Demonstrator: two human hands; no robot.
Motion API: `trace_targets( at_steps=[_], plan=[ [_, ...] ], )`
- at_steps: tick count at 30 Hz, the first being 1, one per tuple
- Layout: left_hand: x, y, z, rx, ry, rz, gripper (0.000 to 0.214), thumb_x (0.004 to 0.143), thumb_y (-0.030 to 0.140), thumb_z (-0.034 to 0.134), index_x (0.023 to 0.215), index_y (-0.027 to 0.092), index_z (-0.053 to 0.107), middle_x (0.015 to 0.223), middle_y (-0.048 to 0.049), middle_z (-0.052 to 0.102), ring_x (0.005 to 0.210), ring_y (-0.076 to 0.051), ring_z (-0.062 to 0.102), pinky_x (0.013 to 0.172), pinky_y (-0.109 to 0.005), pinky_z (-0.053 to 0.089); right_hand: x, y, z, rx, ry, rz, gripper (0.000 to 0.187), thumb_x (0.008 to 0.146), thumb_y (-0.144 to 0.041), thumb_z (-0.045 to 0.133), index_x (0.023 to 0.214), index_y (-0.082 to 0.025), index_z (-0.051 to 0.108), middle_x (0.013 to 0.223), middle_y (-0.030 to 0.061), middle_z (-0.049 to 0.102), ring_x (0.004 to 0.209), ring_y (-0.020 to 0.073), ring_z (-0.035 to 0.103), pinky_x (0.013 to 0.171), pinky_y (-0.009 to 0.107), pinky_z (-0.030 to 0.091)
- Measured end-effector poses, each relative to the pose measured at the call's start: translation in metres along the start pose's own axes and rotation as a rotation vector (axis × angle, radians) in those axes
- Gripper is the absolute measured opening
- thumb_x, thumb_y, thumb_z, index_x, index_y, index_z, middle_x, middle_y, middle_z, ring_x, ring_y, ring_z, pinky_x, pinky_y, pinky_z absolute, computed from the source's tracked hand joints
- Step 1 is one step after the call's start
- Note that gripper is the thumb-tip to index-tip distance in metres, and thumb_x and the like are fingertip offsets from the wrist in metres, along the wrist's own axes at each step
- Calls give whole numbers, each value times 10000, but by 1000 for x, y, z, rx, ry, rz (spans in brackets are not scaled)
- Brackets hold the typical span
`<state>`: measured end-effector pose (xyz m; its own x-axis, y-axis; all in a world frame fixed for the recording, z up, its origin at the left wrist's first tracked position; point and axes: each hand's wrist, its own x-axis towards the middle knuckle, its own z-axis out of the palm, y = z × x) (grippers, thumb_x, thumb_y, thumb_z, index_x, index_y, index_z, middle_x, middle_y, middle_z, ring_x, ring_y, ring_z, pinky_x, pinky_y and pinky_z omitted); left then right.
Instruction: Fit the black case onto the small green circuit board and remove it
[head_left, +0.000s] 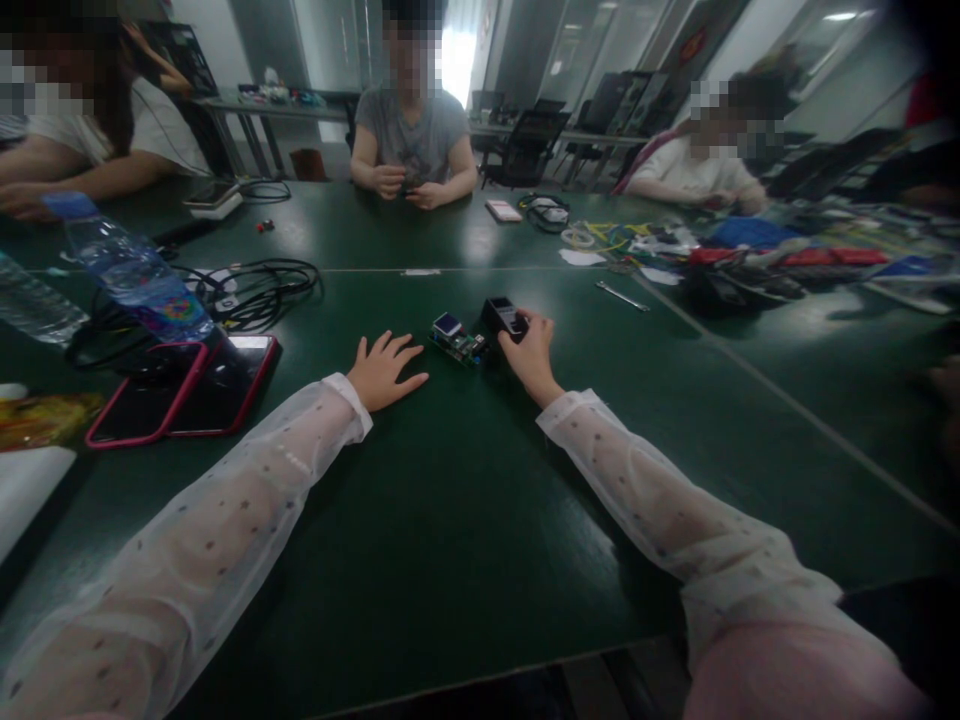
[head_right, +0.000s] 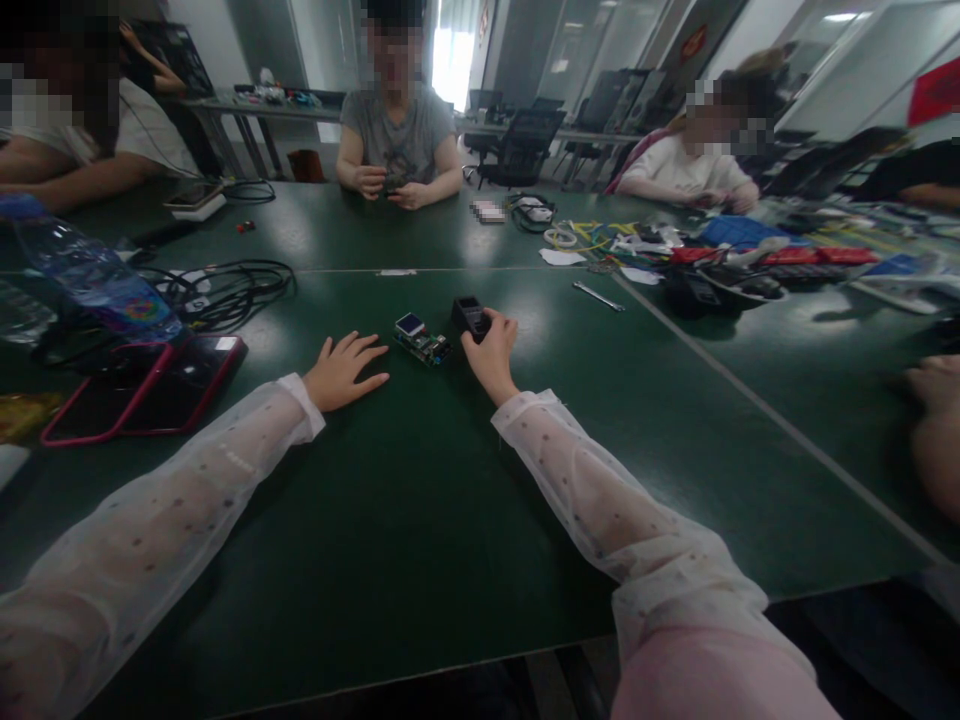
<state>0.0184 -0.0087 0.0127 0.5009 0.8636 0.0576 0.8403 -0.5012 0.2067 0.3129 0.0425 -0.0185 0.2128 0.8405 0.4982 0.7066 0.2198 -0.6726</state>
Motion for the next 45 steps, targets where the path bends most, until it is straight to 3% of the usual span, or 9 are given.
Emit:
trace_targets(
  at_steps=[7, 23, 27, 30, 37, 45],
  plan=[
    [0, 1, 1, 11, -1, -9, 666, 954, 665, 299, 1489, 274, 371, 1590, -71, 294, 1465, -386, 177, 1115, -706, 143, 0, 3, 4, -24, 49, -20, 532, 700, -194, 661, 1202, -156, 486, 1162, 150, 452, 1178, 353, 460, 1051, 627, 375],
    [1, -1, 2, 5, 3, -2, 671, 950, 670, 297, 1494, 283, 362, 1594, -68, 287, 1467, -377, 179, 1125, -693, 143, 0, 6, 4, 14, 30, -81, 496, 749, -233, 648, 1215, -157, 497, 1181, 157, 566, 1130, 316, 553, 991, 566, 459],
    [1, -1, 2, 3, -6, -8, 670, 947, 675, 303, 1492, 291, 363, 1594, -69, 289, 1467, -374, 185, 1126, -691, 142, -2, -4, -1, 36, 68, -81, 440, 800, -259, 600, 1216, -159, 497, 1189, 160, 575, 1134, 308, 556, 998, 569, 454],
    [1, -1, 1, 6, -12, -7, 675, 948, 672, 306, 1494, 280, 361, 1593, -76, 288, 1467, -377, 183, 1122, -697, 144, -7, -20, -8, 67, 94, -168, 462, 855, -291, 556, 1286, -158, 456, 1259, 167, 538, 1195, 299, 524, 1044, 550, 427],
    [-1, 2, 0, 0, 15, -12, 644, 952, 653, 324, 1479, 286, 383, 1585, -70, 305, 1465, -379, 182, 1125, -690, 133, -23, -51, -19, 79, -89, -456, 486, 893, -361, 555, 1345, -234, 428, 1266, 128, 541, 1187, 292, 542, 1000, 524, 480],
    [0, 1, 2, -2, 13, -7, 669, 949, 668, 306, 1485, 273, 379, 1588, -79, 294, 1461, -385, 188, 1118, -702, 138, -24, -51, -19, 88, -213, -495, 461, 890, -392, 565, 1315, -248, 458, 1245, 112, 577, 1137, 285, 577, 966, 496, 495]
  ],
)
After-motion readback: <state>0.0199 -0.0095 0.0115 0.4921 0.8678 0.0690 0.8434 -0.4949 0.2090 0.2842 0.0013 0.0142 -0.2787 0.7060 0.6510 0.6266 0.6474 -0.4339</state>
